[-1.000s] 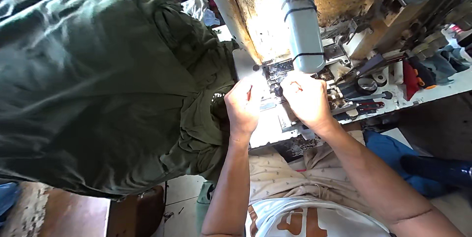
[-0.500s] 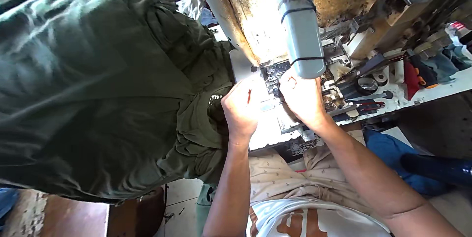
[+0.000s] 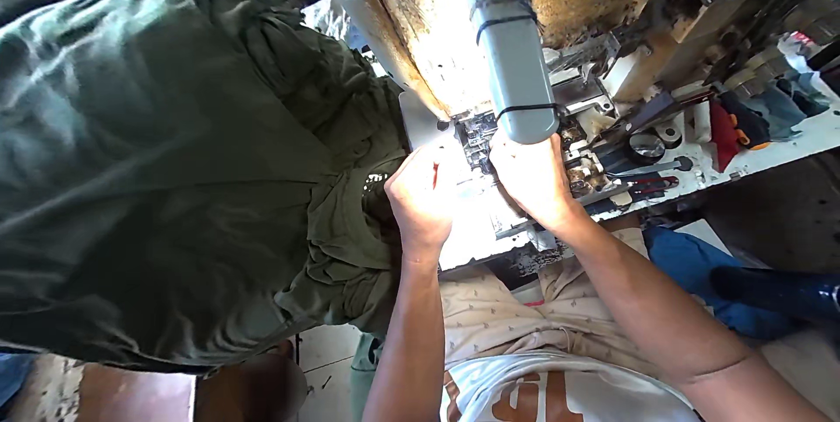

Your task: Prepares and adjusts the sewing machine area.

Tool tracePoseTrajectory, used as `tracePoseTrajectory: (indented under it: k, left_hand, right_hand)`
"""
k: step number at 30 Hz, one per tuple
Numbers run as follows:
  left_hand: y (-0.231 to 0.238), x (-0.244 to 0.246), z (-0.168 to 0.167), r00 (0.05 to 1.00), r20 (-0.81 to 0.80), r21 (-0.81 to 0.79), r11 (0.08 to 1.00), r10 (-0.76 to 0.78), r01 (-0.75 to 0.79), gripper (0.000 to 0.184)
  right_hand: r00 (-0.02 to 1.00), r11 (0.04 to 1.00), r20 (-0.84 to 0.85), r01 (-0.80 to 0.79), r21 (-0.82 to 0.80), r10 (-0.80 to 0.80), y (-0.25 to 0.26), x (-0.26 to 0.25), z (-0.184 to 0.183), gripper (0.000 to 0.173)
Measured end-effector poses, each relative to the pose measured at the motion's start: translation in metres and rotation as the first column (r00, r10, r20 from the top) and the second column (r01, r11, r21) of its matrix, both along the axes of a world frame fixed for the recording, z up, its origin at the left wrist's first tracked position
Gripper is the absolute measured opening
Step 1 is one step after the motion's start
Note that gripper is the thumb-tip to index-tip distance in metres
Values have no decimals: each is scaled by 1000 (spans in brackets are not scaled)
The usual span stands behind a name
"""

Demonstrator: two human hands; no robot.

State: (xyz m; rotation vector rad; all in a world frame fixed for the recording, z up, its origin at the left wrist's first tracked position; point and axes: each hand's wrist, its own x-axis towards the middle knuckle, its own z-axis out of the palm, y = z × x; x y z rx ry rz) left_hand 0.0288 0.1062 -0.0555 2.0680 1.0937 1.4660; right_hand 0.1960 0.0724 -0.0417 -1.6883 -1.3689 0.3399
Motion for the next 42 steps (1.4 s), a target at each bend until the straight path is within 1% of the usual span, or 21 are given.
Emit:
tracePoseTrajectory:
  k: [5,8,11,14,20,23,25,28,31,33,38,42]
  left_hand:
    - [1,0,-1,1000,0,13,1000,-1,1,14]
    - [2,0,-1,1000,-9,13,1000,10,-10,15]
    - [2,0,-1,1000,-7,11,1000,6,-6,15]
    - [2,0,-2,1000,-2,9,1000,8,-8,16]
    - [2,0,-2,1000,12,18,1000,-9,8,15]
    - [1,0,-2,1000,22,13,1000,-23,22,13]
    - [1,0,-2,1000,4,21,1000,-4,3,14]
    - [1,1,0,1000,4,26,1000,0,0,16]
    - [2,1,-1,1000,23,29,1000,-11,10,15]
    - [2,2,-1,999,29,23,1000,-21,20,15]
    - [0,2,-2,1000,25,24,1000,-18,17,12]
    - [0,2,-2,999,24,28,999,-22,21,14]
  right_hand:
    - [999,1000,29,14,26,-14,0,-1,1,10]
    - [1000,1000,31,6,-6,-6,0,-1,4,8]
    - [995,998,84,53,-46,-49,13,-2,0,11]
    - [995,995,88,59,-86,-51,16,-3,2,13]
    - [994,997,90,60,-53,-55,15,-4,0,13]
    - [998,1000,64,27,11,-28,5,-6,3,12]
    - [998,1000,62,14,22,-16,4,-7,3,12]
    - [995,999,90,36,33,-38,15,-7,-3,14]
    - [998,1000,70,9,8,-10,14,-7,0,15]
    - [995,1000,94,17,1,-17,16,-8,0,14]
    - [995,997,82,-64,46,60,1,-8,5,10]
    - [992,996,84,-94,12,93,1,-8,5,10]
